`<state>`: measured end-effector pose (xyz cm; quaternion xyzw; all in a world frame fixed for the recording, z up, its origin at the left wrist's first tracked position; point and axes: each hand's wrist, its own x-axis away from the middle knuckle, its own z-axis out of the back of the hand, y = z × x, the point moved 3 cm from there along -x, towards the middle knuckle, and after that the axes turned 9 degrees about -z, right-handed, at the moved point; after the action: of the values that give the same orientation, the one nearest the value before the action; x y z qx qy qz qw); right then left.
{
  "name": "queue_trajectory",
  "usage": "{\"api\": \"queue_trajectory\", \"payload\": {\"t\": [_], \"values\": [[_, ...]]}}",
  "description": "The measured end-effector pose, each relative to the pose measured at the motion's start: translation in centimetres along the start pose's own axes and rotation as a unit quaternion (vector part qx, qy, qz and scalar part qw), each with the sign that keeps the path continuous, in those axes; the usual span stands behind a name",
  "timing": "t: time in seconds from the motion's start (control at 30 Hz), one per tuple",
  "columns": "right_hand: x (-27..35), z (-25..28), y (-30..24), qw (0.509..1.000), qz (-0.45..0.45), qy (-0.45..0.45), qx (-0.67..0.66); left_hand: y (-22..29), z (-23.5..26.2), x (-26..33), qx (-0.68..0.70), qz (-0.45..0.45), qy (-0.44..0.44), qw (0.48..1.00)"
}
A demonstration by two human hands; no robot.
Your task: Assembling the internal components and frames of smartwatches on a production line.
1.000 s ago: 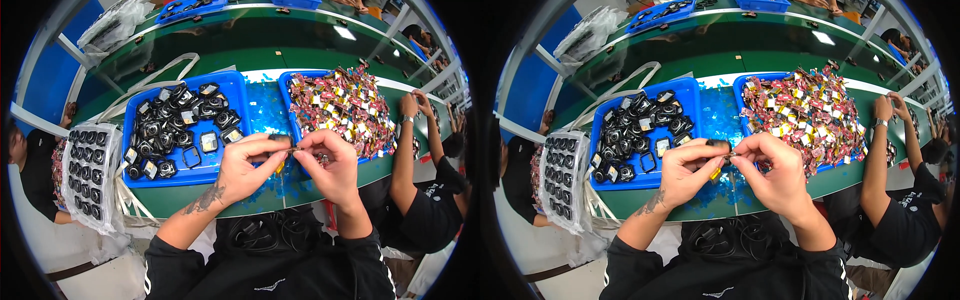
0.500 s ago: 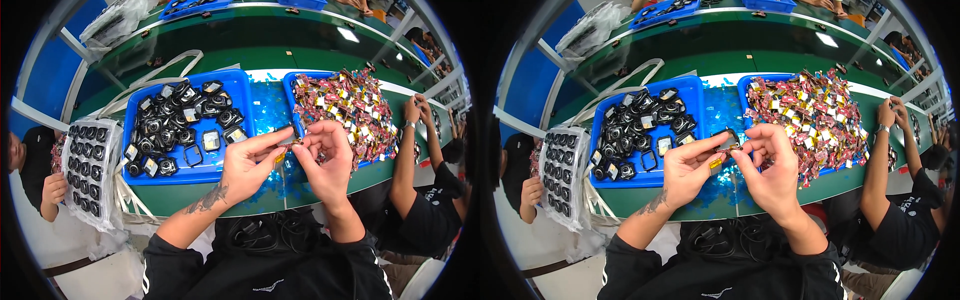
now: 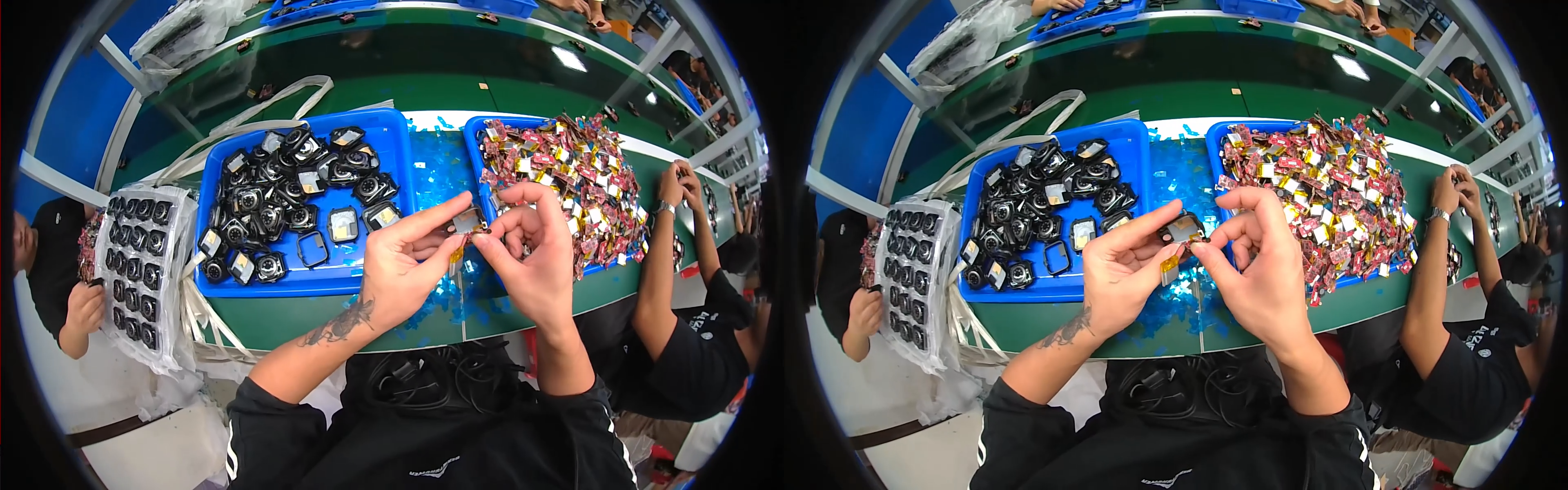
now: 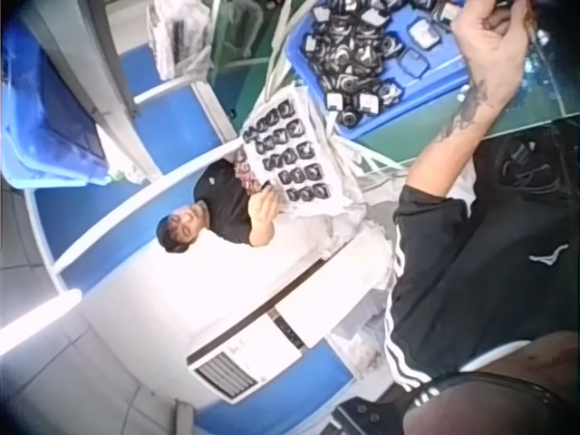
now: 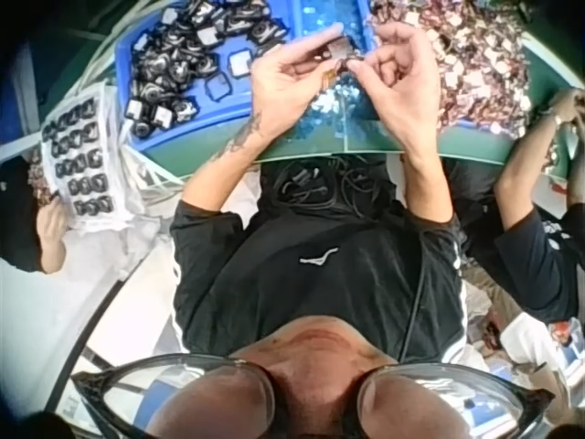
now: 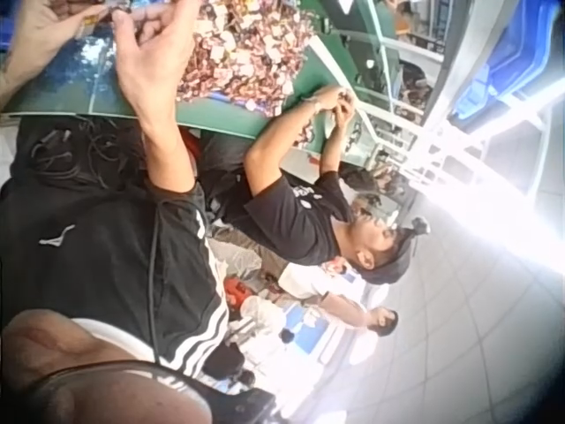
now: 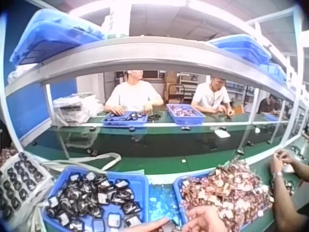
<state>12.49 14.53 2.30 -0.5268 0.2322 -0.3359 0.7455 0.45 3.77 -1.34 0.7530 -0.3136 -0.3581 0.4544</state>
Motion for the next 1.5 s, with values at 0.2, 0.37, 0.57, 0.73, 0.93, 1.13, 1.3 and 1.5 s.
{"api": "queue_trajectory", "payload": {"t": [0.2,0.37,0.57,0.73,0.93,1.13,1.3,1.5], "values": [[-0.6,-1.0,0.6,0.995,-0.021,-0.042,-0.083,0.6,-0.1,-0.3,0.024,0.011,0.009,1.0],[-0.9,-1.6,-0.8,0.998,0.014,-0.032,-0.043,0.4,0.3,-0.4,0.071,0.011,0.041,0.997],[-1.8,-2.1,-1.7,0.989,0.116,-0.044,0.081,0.3,0.5,-0.6,0.105,-0.012,0.059,0.993],[-3.1,-3.6,-3.1,0.989,0.123,-0.064,0.059,0.6,1.4,-0.8,0.126,-0.056,0.078,0.987],[-8.6,-4.7,-2.7,0.985,0.057,-0.16,0.022,1.9,4.3,-1.7,-0.209,-0.102,0.11,0.966],[-22.8,-2.4,0.0,0.983,-0.105,-0.074,0.131,4.4,9.4,-1.5,-0.731,-0.157,0.001,0.664],[-28.7,-1.2,4.7,0.928,-0.041,0.002,0.371,3.9,8.7,-0.9,-0.722,-0.01,-0.144,0.676],[-25.7,2.9,0.7,0.921,0.062,0.02,0.384,6.1,9.5,-1.8,-0.67,-0.052,-0.101,0.734]]}}
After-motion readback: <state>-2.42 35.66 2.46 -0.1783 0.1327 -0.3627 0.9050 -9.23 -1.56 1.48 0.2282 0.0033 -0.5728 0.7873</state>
